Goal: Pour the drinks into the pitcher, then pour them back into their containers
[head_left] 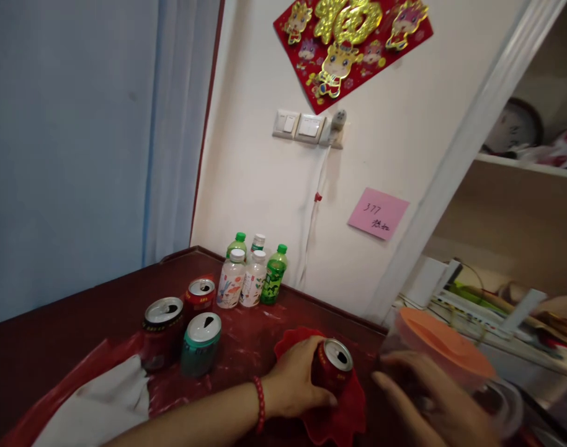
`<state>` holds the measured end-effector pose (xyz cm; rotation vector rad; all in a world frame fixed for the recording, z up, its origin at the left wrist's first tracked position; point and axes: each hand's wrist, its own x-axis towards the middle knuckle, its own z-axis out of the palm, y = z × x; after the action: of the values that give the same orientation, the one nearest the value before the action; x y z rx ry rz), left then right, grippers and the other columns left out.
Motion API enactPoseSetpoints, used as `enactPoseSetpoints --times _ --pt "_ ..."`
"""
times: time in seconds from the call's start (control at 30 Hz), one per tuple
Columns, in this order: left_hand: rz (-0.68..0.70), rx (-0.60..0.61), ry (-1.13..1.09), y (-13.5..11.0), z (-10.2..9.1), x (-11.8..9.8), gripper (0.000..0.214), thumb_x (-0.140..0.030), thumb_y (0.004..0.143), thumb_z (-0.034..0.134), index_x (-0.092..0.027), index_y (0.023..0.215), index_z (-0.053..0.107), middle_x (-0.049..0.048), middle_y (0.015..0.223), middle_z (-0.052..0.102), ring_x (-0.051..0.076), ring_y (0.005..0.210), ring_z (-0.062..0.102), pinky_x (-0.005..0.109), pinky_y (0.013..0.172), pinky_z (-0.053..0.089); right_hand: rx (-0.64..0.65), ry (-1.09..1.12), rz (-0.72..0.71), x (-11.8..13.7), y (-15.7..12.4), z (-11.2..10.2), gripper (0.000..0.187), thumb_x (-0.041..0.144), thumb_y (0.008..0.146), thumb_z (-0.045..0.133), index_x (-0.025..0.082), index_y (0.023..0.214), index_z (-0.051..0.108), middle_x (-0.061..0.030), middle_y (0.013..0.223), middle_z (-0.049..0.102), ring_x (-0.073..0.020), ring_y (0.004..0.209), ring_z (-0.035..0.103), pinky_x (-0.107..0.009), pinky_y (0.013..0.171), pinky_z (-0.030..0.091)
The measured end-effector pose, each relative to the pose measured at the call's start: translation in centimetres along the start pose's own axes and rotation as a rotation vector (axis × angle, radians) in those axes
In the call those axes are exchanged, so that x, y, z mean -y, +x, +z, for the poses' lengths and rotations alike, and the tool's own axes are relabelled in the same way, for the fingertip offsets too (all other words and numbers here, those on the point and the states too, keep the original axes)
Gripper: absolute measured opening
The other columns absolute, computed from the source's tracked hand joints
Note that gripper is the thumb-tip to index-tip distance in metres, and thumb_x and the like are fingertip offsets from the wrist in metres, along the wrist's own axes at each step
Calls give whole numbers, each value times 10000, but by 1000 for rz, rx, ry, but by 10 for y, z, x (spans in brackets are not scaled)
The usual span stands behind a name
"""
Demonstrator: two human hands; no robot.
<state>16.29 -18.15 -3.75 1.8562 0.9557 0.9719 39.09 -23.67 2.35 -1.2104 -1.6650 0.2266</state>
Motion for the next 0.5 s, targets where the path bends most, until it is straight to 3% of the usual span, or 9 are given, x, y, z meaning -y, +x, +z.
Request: enactPoseSetpoints --times 0.03,0.1,0.23,0.37,0.5 --pt "3 -8 1 0 0 0 824 -218 532 883 -255 1290 562 74 1295 639 324 1182 582 431 1023 437 111 -90 -76 1 1 8 335 527 785 739 272 1000 717 -64 1033 685 -285 887 665 -367 695 570" --pt "14 -33 4 2 0 -2 791 -164 530 862 -250 1262 576 65 1270 655 309 1160 596 422 1017 449 182 -213 -135 1 3 21 352 480 860 644 265 1137 673 -75 1157 661 -297 1024 645 -426 828 558" --pt "85 -61 -36 4 2 -9 669 -143 588 817 -231 1213 596 64 1255 667 283 1137 619 388 1016 469 262 -271 -15 11 3 34 591 347 836 661 209 1392 518 -89 1401 523 -276 1266 507 -432 1039 443" --pt "147 -22 -111 6 6 -21 654 -261 656 824 -228 1258 571 92 1318 645 299 1182 618 380 1036 482 372 -273 82 35 4 29 793 286 742 824 196 1451 479 -89 1403 524 -274 1257 510 -387 1045 419" --pt "125 31 -105 6 9 -33 669 -284 672 799 -257 1293 549 83 1367 625 325 1206 614 407 1036 500 406 -297 100 52 10 20 812 329 678 898 215 1399 543 -78 1265 614 -300 1120 595 -403 956 458"
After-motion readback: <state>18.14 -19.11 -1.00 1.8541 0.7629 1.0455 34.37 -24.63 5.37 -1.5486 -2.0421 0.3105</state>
